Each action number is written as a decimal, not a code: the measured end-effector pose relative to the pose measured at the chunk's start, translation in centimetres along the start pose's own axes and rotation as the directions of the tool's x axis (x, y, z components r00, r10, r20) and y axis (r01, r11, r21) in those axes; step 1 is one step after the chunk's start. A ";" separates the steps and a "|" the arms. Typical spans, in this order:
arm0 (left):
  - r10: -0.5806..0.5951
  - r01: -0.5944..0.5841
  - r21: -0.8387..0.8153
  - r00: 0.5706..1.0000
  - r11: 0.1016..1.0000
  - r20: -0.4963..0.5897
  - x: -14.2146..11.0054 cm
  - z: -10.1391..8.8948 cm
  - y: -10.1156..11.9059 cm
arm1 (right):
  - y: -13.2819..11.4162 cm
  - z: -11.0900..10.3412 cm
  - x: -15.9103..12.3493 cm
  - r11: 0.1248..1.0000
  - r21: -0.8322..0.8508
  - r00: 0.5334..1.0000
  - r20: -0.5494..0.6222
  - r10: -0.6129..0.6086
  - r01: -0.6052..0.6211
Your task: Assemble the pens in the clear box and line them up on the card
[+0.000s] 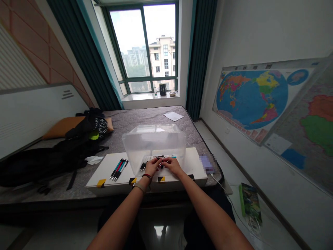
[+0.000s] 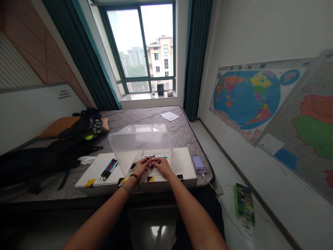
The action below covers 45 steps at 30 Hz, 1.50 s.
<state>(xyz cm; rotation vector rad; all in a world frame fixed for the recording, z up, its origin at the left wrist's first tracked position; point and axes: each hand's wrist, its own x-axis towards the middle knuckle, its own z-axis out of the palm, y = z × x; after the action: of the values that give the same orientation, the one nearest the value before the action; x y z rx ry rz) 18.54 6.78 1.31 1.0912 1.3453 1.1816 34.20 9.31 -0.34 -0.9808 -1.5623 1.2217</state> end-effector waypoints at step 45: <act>-0.020 0.026 -0.154 0.999 0.988 0.038 0.2 -1.3 -1.3 | -0.1 0.4 0.0 0.997 0.069 0.998 0.049 0.039 -0.043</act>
<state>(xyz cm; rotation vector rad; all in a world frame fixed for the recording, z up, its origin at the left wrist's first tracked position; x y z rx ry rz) 17.23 6.69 0.05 0.9794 1.2144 1.2219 33.81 9.17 -0.33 -0.9489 -1.5325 1.3285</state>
